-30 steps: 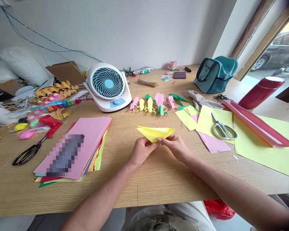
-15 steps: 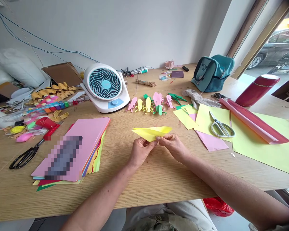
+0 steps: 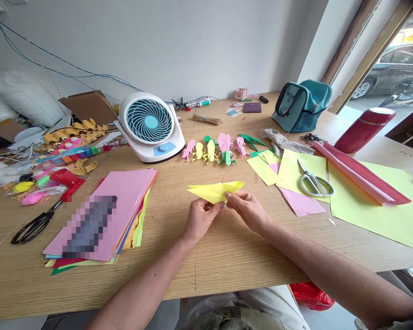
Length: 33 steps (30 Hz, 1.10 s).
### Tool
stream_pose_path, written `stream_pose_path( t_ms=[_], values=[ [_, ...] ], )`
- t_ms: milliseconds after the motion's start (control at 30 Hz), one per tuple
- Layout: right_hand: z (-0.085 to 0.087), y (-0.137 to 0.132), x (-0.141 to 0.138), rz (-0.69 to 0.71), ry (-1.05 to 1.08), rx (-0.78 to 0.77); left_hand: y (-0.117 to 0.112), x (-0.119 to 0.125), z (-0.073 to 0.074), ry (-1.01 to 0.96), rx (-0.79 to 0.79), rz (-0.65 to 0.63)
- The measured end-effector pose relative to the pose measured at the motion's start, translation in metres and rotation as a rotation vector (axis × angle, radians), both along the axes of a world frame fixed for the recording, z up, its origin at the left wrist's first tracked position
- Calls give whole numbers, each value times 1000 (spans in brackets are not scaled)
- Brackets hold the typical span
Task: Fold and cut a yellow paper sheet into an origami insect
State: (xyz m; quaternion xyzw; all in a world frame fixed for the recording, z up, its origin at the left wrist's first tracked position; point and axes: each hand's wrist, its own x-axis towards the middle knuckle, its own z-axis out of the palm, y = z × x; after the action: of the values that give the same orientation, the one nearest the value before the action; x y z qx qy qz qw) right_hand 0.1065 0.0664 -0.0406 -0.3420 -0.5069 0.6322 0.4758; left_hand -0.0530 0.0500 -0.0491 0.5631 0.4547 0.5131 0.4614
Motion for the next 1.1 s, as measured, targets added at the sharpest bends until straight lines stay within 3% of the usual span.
stream_pose_path(
  t_ms=[367, 833, 1100],
  values=[
    [3, 0, -4, 46, -16, 30, -3, 4, 3, 63, 77, 59],
    [1, 2, 3, 35, -120, 84, -2, 2, 2, 23, 42, 30],
    [11, 1, 0, 87, -139, 92, -2, 3, 3, 4, 88, 37]
  ],
)
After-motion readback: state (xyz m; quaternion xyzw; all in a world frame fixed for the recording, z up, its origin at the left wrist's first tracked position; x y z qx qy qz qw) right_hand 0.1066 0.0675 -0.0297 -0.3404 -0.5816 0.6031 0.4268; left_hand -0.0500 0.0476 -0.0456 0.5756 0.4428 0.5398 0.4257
